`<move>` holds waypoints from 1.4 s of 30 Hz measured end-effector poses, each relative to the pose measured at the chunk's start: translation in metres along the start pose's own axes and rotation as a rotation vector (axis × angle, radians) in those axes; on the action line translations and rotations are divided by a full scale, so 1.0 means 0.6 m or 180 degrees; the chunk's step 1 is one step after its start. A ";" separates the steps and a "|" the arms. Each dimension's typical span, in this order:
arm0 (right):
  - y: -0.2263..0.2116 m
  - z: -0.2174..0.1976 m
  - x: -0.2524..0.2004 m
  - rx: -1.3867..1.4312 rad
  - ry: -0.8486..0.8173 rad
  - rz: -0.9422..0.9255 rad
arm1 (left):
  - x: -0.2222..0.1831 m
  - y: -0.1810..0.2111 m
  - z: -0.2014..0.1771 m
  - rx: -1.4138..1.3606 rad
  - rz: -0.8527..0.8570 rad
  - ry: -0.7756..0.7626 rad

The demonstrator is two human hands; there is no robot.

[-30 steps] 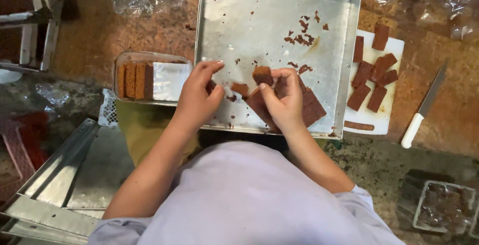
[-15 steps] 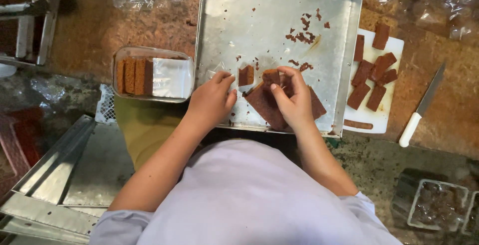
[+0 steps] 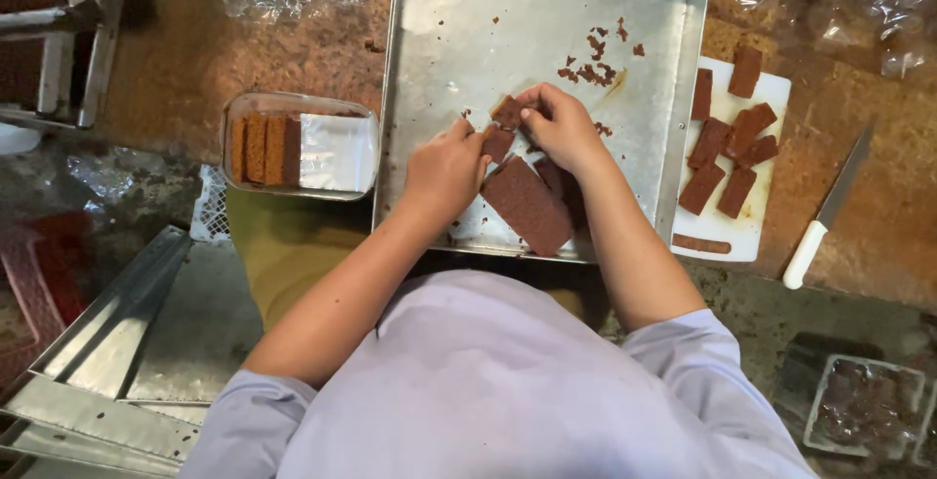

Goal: The person places slices of a chocolate baked good into plastic sleeves and then arranges them in a clear plastic container.

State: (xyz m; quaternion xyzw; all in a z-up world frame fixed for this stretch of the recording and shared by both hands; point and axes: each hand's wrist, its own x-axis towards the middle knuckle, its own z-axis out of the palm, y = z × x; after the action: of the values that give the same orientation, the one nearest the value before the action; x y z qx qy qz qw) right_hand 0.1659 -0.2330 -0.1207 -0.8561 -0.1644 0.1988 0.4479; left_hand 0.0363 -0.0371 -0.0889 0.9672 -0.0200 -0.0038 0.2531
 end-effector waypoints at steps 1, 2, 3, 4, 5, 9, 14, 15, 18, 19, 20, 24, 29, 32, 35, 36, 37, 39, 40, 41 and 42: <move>-0.001 0.001 0.003 0.0005 -0.0010 0.0005 | -0.001 -0.005 0.006 0.0000 -0.0009 -0.0008; -0.003 0.002 0.007 -0.0189 -0.0070 0.0048 | -0.001 -0.010 0.013 -0.0026 -0.0022 -0.0003; -0.004 0.003 0.010 -0.0383 -0.0131 0.0090 | -0.002 -0.015 0.019 -0.0053 -0.0035 0.0002; -0.012 0.000 0.005 -0.0378 -0.0138 0.0090 | -0.006 -0.014 0.016 -0.0049 -0.0043 -0.0001; -0.020 -0.003 0.001 -0.0517 -0.0201 0.0090 | -0.010 -0.013 0.012 -0.0046 -0.0030 -0.0011; -0.030 -0.015 -0.015 -0.0570 -0.0285 0.0169 | -0.008 -0.013 0.015 0.0002 0.0084 0.0098; -0.017 -0.003 -0.024 0.0110 -0.0177 0.0185 | -0.008 -0.020 0.020 -0.0077 0.0084 0.0128; -0.010 0.000 -0.023 0.0636 -0.0200 0.0255 | -0.009 -0.018 0.010 -0.0221 0.0058 0.0144; -0.015 0.007 -0.030 0.1276 -0.0301 0.0441 | -0.018 -0.011 -0.016 -0.0597 -0.0018 0.0216; -0.012 0.012 -0.030 0.1277 -0.0312 0.0445 | -0.021 -0.017 -0.017 -0.0597 -0.0030 0.0214; -0.009 0.016 -0.030 0.1505 -0.0258 0.0518 | -0.024 -0.023 -0.019 -0.0586 -0.0057 0.0105; 0.012 0.016 -0.025 0.0783 -0.0247 0.0173 | -0.037 -0.043 -0.019 -0.0628 -0.0122 -0.0160; -0.021 0.005 -0.043 -0.0099 -0.0174 0.0235 | -0.039 -0.032 -0.020 -0.0404 -0.0013 -0.0053; -0.018 0.000 -0.051 -0.0153 -0.0177 0.0359 | -0.038 -0.033 -0.012 -0.0273 0.0094 0.0072; -0.020 0.010 -0.050 0.0071 -0.0129 0.0408 | -0.034 -0.041 0.007 -0.0331 0.0108 0.0099; -0.020 0.018 -0.046 0.0299 -0.0094 0.0405 | -0.033 -0.047 0.015 -0.0432 0.0105 0.0082; -0.017 0.017 -0.044 0.0295 -0.0092 0.0405 | -0.032 -0.044 0.014 -0.0435 0.0108 0.0084; -0.014 0.024 -0.039 0.1198 -0.0165 0.0618 | -0.037 -0.043 0.009 -0.0907 -0.0031 0.0025; -0.016 0.026 -0.040 0.1201 -0.0169 0.0618 | -0.039 -0.045 0.011 -0.0904 -0.0035 0.0025; -0.017 0.027 -0.040 0.1374 -0.0140 0.0641 | -0.041 -0.047 0.014 -0.1018 -0.0041 0.0044; -0.020 0.027 -0.038 0.1544 -0.0105 0.0653 | -0.040 -0.049 0.016 -0.1129 -0.0041 0.0073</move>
State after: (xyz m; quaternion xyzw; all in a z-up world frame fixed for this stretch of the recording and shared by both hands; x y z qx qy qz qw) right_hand 0.1371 -0.2256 -0.1148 -0.7325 -0.0316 0.2908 0.6147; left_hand 0.0135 -0.0154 -0.1117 0.9075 -0.0100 0.0021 0.4200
